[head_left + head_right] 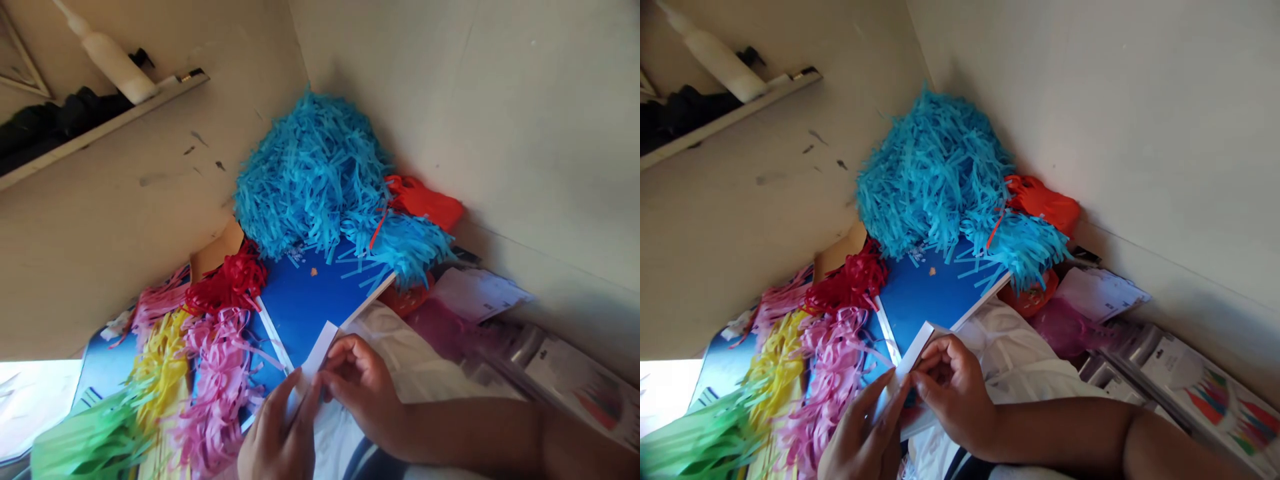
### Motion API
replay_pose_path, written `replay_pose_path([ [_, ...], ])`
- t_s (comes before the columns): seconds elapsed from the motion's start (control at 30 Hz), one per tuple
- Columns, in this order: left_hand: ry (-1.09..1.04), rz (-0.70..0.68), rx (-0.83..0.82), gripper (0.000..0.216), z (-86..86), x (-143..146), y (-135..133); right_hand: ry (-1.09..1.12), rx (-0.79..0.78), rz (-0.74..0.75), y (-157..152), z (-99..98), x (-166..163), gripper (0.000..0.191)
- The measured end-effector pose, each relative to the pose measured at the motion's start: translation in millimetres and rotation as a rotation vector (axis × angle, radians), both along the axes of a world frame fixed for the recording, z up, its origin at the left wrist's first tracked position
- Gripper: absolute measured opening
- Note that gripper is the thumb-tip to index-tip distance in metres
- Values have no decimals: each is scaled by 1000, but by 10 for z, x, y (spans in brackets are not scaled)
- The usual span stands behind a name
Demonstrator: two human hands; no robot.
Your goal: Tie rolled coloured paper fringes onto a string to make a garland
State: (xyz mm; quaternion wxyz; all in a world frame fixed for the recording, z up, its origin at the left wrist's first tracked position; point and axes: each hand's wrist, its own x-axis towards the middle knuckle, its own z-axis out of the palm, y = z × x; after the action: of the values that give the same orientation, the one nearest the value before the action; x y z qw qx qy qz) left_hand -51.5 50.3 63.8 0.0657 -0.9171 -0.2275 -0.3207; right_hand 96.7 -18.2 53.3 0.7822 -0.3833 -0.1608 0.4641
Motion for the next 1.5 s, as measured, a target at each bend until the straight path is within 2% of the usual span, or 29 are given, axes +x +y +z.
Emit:
replay_pose_path([
  [0.23, 23, 7, -47, 43, 84, 36, -22, 1, -7, -1, 2, 11, -10, 25],
  [0.4, 162, 34, -59, 40, 213, 58, -34, -35, -32, 12, -4, 11, -4, 24],
  [0.57, 286, 90, 0, 43, 288, 105, -51, -207, -47, -32, -38, -29, -19, 13],
  [0.8, 137, 53, -43, 23, 272, 147, -62, -495, -47, -126, -70, -4, 57, 13],
  [1.0, 172, 87, -39, 25, 296, 177, -89, -892, -94, -294, -124, -47, 69, 10],
  [1.13, 211, 105, -61, 26, 289, 180, -100, -884, -66, -278, -122, -63, 80, 9],
  [1.3, 281, 85, -36, 42, 277, 146, -93, -795, -31, -247, -93, -77, 101, 12],
  [1.5, 305, 82, -4, 45, 277, 167, -105, -1071, 28, -407, -139, -57, 136, 17],
])
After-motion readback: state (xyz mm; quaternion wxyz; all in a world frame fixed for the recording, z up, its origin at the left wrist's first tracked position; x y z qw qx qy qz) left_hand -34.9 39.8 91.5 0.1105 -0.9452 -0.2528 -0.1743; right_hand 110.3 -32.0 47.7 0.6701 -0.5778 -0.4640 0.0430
